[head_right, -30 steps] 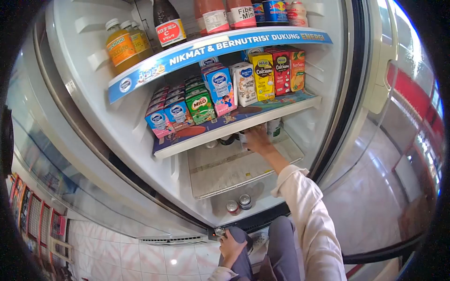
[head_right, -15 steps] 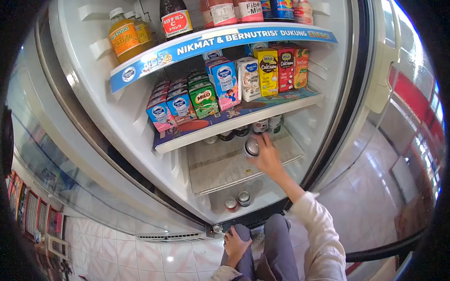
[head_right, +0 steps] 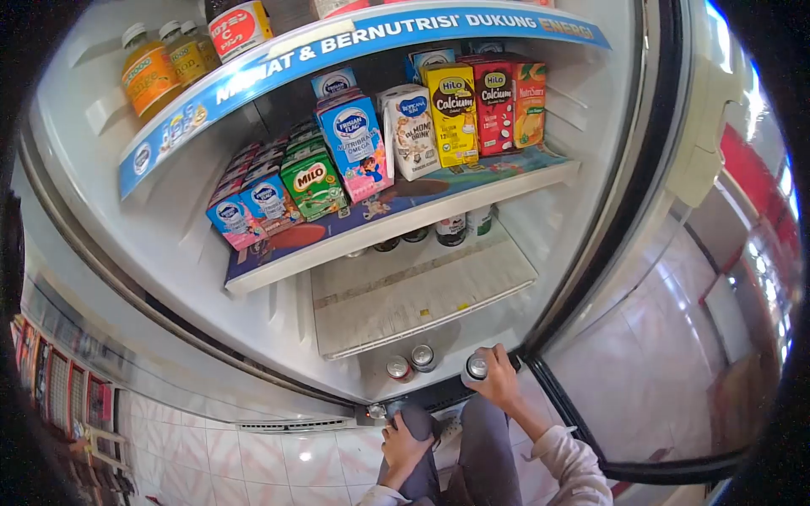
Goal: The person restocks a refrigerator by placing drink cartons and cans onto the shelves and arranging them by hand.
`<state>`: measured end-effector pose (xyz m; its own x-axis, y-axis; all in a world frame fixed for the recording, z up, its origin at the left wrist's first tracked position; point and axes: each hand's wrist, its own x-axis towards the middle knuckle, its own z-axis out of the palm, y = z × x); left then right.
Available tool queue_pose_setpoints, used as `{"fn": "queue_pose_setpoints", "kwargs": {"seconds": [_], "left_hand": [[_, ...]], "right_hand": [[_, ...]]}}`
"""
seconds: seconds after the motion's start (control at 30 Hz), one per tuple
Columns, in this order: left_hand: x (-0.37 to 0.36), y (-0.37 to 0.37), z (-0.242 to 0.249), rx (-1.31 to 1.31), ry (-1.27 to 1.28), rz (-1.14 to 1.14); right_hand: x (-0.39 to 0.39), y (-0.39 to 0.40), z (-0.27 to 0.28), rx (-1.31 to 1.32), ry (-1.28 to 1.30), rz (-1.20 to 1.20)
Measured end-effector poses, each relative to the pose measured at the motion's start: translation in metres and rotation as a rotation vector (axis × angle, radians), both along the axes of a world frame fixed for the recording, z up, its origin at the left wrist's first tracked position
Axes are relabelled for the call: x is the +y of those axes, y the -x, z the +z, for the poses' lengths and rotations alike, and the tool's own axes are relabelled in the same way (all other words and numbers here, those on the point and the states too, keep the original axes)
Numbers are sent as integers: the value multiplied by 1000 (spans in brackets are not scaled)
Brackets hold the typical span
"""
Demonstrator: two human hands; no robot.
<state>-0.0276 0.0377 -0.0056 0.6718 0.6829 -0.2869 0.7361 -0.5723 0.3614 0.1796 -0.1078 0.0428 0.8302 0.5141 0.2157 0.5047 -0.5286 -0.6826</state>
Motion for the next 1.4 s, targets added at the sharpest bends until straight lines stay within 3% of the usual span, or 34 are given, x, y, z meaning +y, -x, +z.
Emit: {"fn": "queue_pose_setpoints", "kwargs": {"seconds": [0.17, 0.27, 0.47, 0.57, 0.83, 0.93, 1.03, 1.13, 1.17, 1.23, 1.33, 1.4], "left_hand": [[-6, -4, -2, -21, -80, -37], [-7, -7, -2, 12, -65, -48], [-4, -13, 10, 76, -26, -34], [-3, -15, 12, 75, -10, -31], [-9, -11, 0, 19, -52, -51], [-9, -9, -3, 5, -87, -67], [-10, -4, 8, -126, -135, -103], [5, -6, 0, -588, -5, -157], [8, -21, 29, -736, -90, -193], [26, -53, 75, -728, -171, -173], [77, -116, 127, -886, -236, -126], [124, -167, 132, -968, -339, -57]], "right_hand": [[52, -43, -56, 43, 35, -46], [82, -65, -96, -137, 46, -72], [107, -97, -165, -30, 148, -12], [109, -96, -174, -21, 156, -3], [106, -85, -159, -11, 223, -23], [102, -78, -144, 19, 132, 12], [83, -60, -131, -191, -7, 65], [51, -3, -100, 28, -41, -51], [37, 20, -80, 167, -63, -42], [15, 62, -66, 158, 32, 18], [-5, 85, -54, -292, 385, 241], [-5, 79, -65, -290, 369, 201]]}}
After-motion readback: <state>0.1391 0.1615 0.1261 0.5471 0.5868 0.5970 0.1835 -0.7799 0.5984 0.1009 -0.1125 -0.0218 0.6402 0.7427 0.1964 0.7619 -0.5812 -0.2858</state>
